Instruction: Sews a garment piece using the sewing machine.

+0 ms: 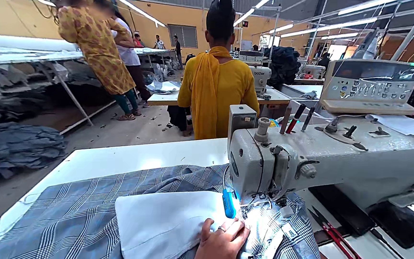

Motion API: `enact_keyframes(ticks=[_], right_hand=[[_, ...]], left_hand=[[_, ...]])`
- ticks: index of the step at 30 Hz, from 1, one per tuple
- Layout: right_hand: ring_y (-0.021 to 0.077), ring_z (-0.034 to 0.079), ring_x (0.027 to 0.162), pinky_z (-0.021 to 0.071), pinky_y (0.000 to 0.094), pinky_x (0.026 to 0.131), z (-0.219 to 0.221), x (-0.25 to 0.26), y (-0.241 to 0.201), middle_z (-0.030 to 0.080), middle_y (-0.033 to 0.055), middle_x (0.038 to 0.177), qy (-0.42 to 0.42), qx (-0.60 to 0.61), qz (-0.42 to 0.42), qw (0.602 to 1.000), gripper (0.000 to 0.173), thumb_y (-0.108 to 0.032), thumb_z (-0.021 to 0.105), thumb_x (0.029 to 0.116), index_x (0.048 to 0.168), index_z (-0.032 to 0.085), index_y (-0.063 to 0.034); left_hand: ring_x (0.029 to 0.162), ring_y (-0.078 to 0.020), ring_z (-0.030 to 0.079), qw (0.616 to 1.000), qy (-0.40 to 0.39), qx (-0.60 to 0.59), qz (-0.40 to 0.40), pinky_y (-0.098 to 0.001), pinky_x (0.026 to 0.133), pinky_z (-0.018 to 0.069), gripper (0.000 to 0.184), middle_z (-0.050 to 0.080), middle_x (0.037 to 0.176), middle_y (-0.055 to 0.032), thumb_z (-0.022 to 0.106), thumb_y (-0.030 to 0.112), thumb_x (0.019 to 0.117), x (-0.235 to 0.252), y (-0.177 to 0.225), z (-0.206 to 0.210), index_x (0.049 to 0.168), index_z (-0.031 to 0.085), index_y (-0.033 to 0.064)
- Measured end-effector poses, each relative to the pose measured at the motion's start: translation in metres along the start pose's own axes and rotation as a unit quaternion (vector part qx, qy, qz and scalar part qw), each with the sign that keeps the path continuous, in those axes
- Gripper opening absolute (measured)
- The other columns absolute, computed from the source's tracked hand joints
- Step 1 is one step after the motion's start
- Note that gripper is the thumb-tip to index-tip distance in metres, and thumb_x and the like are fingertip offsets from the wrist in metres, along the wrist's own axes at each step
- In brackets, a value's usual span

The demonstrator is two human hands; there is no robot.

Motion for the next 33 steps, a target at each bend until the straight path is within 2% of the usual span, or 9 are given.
enact_keyframes(ticks=[2,4,6,9,15,23,27,31,33], right_hand=[[0.0004,0.058,0.097,0.0453,0.0165,0.090,0.008,0.000,-0.011,0.064,0.0056,0.105,-0.022,-0.073,0.015,0.997,0.023,0.000,0.044,0.1040,0.123,0.057,0.0049],[0.0053,0.058,0.104,0.0440,0.0202,0.094,0.012,0.001,-0.015,0.065,0.0150,0.114,-0.029,-0.132,0.017,0.991,0.029,-0.001,0.047,0.1037,0.128,0.056,0.0121],[0.0034,0.058,0.105,0.0441,0.0181,0.094,0.016,-0.002,-0.024,0.064,0.0136,0.115,-0.047,-0.156,0.015,0.987,0.028,-0.002,0.046,0.1031,0.127,0.056,0.0103],[0.0096,0.057,0.113,0.0412,0.0201,0.100,0.020,-0.002,-0.034,0.062,0.0233,0.125,-0.073,-0.201,0.029,0.976,0.032,0.004,0.045,0.1023,0.131,0.052,0.0162],[0.0075,0.057,0.113,0.0434,0.0206,0.100,0.013,0.001,-0.027,0.063,0.0190,0.122,-0.033,-0.152,0.029,0.987,0.033,0.000,0.041,0.1046,0.132,0.052,0.0134],[0.0012,0.058,0.109,0.0409,0.0147,0.099,0.021,0.035,-0.010,0.066,0.0155,0.120,-0.090,-0.169,-0.045,0.981,0.034,0.003,0.053,0.0969,0.128,0.055,0.0159],[0.0060,0.058,0.112,0.0422,0.0174,0.100,0.023,0.036,-0.019,0.065,0.0170,0.123,-0.080,-0.176,-0.043,0.980,0.033,-0.001,0.050,0.1017,0.132,0.054,0.0123],[0.0145,0.058,0.119,0.0405,0.0223,0.104,0.025,0.048,-0.018,0.063,0.0224,0.128,-0.093,-0.232,-0.027,0.968,0.034,-0.001,0.049,0.1034,0.133,0.054,0.0134],[0.0148,0.058,0.121,0.0393,0.0222,0.106,0.025,0.052,-0.018,0.063,0.0220,0.130,-0.087,-0.231,-0.020,0.969,0.034,0.000,0.049,0.1037,0.134,0.054,0.0128]], left_hand=[[0.106,-0.0206,0.073,1.000,-0.002,0.002,0.003,-0.0595,0.089,0.0448,0.040,0.076,0.117,0.0033,0.067,0.001,0.0816,-0.001,0.001,0.000,0.111,0.080,0.0243],[0.108,-0.0214,0.073,1.000,-0.016,0.012,0.003,-0.0607,0.088,0.0443,0.040,0.076,0.120,0.0025,0.067,0.001,0.0827,-0.002,0.003,-0.001,0.112,0.080,0.0242],[0.109,-0.0219,0.073,0.999,-0.036,0.026,0.004,-0.0608,0.087,0.0440,0.041,0.074,0.125,0.0024,0.067,0.000,0.0825,-0.002,0.006,-0.001,0.114,0.080,0.0242],[0.109,-0.0215,0.073,0.998,-0.050,0.045,0.010,-0.0607,0.087,0.0438,0.043,0.074,0.127,0.0020,0.067,-0.001,0.0832,0.000,0.007,-0.001,0.116,0.079,0.0248],[0.107,-0.0203,0.073,0.996,-0.045,0.068,0.026,-0.0605,0.087,0.0439,0.046,0.073,0.126,0.0030,0.067,0.001,0.0834,0.001,0.002,0.000,0.117,0.078,0.0309],[0.113,-0.0314,0.071,0.994,-0.088,0.053,0.049,-0.0703,0.090,0.0420,0.053,0.071,0.131,-0.0054,0.068,-0.001,0.0832,0.005,-0.004,0.005,0.123,0.075,0.0347],[0.121,-0.0388,0.067,0.988,-0.144,0.034,0.054,-0.0773,0.094,0.0373,0.062,0.067,0.137,-0.0117,0.067,-0.007,0.0825,0.008,-0.007,0.010,0.130,0.071,0.0328],[0.148,-0.0445,0.036,0.939,-0.343,-0.009,-0.001,-0.0826,0.107,0.0142,0.074,0.043,0.161,-0.0134,0.052,-0.011,0.0932,0.009,-0.017,0.026,0.150,0.052,0.0355],[0.152,-0.0445,0.029,0.921,-0.389,-0.008,-0.012,-0.0831,0.108,0.0096,0.078,0.038,0.164,-0.0122,0.049,-0.011,0.0942,0.009,-0.022,0.031,0.154,0.046,0.0383]])
Point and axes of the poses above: each hand's wrist, its own x-axis towards the middle knuckle, its own z-axis out of the palm, y = z × x, the point moved 10 cm from there along x, towards the middle knuckle
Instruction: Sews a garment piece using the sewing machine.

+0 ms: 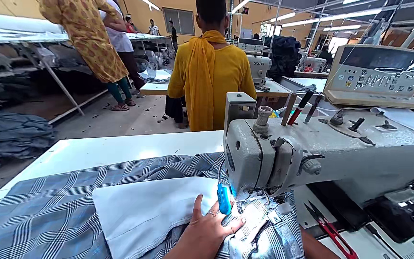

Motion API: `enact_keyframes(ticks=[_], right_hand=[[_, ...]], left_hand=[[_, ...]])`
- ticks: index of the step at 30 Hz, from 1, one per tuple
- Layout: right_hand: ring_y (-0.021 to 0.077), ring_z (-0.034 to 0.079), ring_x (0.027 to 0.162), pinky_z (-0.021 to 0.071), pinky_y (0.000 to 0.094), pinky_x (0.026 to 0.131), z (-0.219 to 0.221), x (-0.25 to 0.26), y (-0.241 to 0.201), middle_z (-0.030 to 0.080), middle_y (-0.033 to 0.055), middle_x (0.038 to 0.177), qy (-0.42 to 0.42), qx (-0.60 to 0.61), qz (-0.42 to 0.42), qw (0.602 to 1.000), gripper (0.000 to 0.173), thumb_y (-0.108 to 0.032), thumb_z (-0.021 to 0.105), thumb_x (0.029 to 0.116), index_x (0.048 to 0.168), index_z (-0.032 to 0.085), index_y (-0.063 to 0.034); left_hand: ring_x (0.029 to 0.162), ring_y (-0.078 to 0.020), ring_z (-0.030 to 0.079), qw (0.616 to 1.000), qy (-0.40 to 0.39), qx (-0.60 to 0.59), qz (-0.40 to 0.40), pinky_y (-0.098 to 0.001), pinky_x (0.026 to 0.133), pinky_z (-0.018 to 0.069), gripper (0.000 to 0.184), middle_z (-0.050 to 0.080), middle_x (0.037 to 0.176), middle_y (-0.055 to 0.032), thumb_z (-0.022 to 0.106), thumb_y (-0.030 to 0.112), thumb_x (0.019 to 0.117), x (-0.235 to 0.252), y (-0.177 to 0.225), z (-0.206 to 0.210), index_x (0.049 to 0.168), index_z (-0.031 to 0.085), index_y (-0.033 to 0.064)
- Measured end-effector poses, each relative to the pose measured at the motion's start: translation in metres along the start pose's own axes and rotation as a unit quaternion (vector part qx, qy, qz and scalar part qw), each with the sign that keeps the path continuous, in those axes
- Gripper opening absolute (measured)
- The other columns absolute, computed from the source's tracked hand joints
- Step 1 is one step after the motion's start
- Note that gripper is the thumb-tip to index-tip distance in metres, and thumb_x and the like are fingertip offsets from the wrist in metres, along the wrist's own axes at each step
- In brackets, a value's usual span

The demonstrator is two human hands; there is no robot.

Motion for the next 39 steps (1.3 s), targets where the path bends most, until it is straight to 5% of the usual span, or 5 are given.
enact_keyframes(ticks=[5,18,34,36,39], right_hand=[[0.0175,0.059,0.120,0.0406,0.0245,0.106,-0.003,0.006,-0.003,0.064,0.0241,0.129,-0.001,-0.003,0.001,1.000,0.032,0.000,0.049,0.1042,0.132,0.055,0.0143],[0.0076,0.058,0.112,0.0420,0.0180,0.099,-0.003,0.009,0.011,0.064,0.0179,0.123,0.042,0.066,-0.043,0.996,0.034,-0.004,0.048,0.1032,0.132,0.054,0.0123],[0.0030,0.057,0.105,0.0421,0.0156,0.095,-0.007,-0.005,0.011,0.064,0.0161,0.117,0.068,0.100,0.019,0.992,0.031,0.001,0.049,0.1023,0.130,0.053,0.0141],[0.0041,0.059,0.111,0.0427,0.0162,0.099,-0.002,0.013,0.033,0.065,0.0181,0.121,0.048,0.071,-0.075,0.994,0.038,-0.001,0.057,0.0965,0.130,0.053,0.0165],[0.0173,0.052,0.132,0.0351,0.0275,0.113,0.006,0.031,0.051,0.055,0.0247,0.140,0.009,-0.026,-0.036,0.999,0.047,-0.005,0.058,0.0994,0.141,0.047,0.0139]], left_hand=[[0.156,-0.0406,0.019,0.997,-0.072,0.009,-0.016,-0.0822,0.110,0.0033,0.081,0.029,0.168,-0.0096,0.044,-0.009,0.0980,0.005,-0.006,0.005,0.158,0.035,0.0451],[0.151,-0.0432,0.032,0.998,0.048,-0.034,-0.005,-0.0849,0.106,0.0075,0.079,0.044,0.160,-0.0116,0.055,-0.012,0.0885,0.005,-0.009,0.000,0.148,0.054,0.0409],[0.151,-0.0449,0.031,0.998,0.019,-0.053,-0.010,-0.0835,0.108,0.0058,0.077,0.045,0.159,-0.0148,0.053,-0.010,0.0918,0.005,-0.006,0.000,0.150,0.052,0.0407],[0.154,-0.0440,0.023,0.997,-0.041,-0.057,-0.021,-0.0822,0.110,0.0022,0.079,0.036,0.165,-0.0123,0.048,-0.009,0.0953,0.007,-0.006,0.003,0.154,0.043,0.0431],[0.156,-0.0433,0.016,0.994,-0.079,-0.069,-0.029,-0.0819,0.110,0.0000,0.084,0.029,0.168,-0.0115,0.047,-0.012,0.0949,0.007,-0.007,0.003,0.157,0.037,0.0434]])
Point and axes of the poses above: each hand's wrist, its own x-axis towards the middle knuckle, its own z-axis out of the palm, y = z × x, the point moved 10 cm from there along x, towards the middle knuckle
